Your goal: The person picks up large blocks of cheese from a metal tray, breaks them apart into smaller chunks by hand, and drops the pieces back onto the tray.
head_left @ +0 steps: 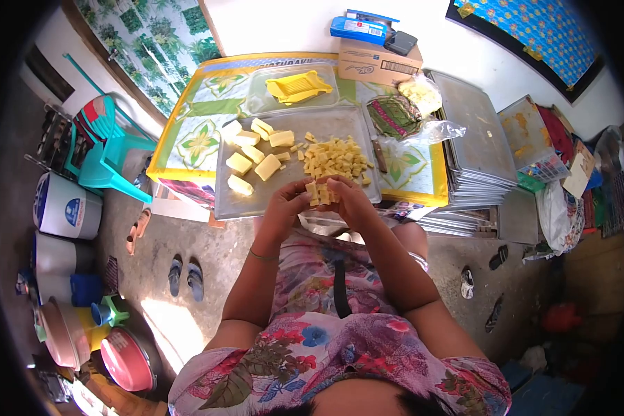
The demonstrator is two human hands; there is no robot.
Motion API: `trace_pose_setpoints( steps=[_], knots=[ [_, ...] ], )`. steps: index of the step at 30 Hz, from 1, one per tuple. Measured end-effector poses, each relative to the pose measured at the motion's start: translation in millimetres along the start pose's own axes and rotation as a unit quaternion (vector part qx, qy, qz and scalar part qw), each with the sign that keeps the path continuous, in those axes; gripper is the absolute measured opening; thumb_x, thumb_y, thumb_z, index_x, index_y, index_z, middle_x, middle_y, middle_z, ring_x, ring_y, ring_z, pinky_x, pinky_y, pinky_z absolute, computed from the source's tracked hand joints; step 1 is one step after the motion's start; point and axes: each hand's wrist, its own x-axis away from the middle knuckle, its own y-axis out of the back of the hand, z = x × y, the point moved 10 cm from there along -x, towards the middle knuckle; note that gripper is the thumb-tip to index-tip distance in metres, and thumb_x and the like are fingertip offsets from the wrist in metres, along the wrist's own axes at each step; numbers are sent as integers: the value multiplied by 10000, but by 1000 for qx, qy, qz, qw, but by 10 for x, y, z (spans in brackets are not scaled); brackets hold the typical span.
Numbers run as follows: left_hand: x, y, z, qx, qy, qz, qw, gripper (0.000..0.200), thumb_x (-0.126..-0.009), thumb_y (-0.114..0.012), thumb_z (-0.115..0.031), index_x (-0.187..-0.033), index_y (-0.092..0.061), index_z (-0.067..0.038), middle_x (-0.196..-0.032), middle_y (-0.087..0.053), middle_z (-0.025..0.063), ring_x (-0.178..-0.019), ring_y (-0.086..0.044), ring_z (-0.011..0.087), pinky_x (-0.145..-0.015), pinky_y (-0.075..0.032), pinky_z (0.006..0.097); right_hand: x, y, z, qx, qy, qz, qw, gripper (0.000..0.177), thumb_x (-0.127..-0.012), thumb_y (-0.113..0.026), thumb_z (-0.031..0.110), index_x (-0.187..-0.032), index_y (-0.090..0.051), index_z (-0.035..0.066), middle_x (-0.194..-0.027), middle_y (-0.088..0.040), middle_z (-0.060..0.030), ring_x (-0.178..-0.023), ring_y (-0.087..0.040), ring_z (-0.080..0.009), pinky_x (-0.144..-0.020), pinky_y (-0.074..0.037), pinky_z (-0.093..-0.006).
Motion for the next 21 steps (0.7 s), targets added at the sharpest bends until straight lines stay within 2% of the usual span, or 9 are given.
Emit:
trace_pose_setpoints(
  steps=[2, 5, 8, 14, 21],
  knots=[
    [-46, 18, -3, -15, -4, -7, 1000, 389, -852, -592, -68, -1215, -514, 48, -1039, -609, 91, -930, -592, 150, -828, -496, 290, -35, 48, 6, 41, 7, -29, 999, 286, -866, -607, 145, -1111, -523, 25, -1063, -557, -86, -898, -599, -166, -755, -536, -311],
    [-70, -60, -86, -9, 1, 2, 1000, 395, -844, -596, -60, -1216, -515, 46, -1041, -611, 88, -942, -586, 146, -828, -484, 278, -80, 72, 37, 120, 46, -1, 992, 351, -805, -681, 112, -1099, -525, 0, -1005, -581, -81, -870, -613, -157, -761, -538, -295],
    [-120, -86, -113, -6, 6, 15, 1000, 415, -825, -607, -57, -1217, -516, 45, -1054, -613, 91, -949, -583, 148, -851, -466, 279, -116, 91, 35, 54, 35, -6, 998, 375, -777, -712, 92, -1089, -527, -4, -1000, -579, -85, -854, -620, -160, -779, -537, -286],
    [-249, -110, -180, -44, -8, 48, 998, 453, -790, -626, -33, -1223, -517, 42, -1095, -605, 112, -998, -581, 171, -890, -468, 296, -201, 166, 41, 36, 28, -9, 999, 372, -792, -692, 89, -1111, -520, 7, -1032, -574, -73, -873, -621, -171, -786, -537, -309],
    [-437, -152, -63, 19, 19, 62, 998, 407, -817, -604, -37, -1207, -524, 52, -1076, -610, 113, -962, -597, 167, -872, -481, 297, -242, 335, 124, -17, 42, -38, 998, 366, -792, -695, 102, -1102, -531, -4, -1008, -584, -93, -841, -626, -172, -753, -549, -303]
  ],
)
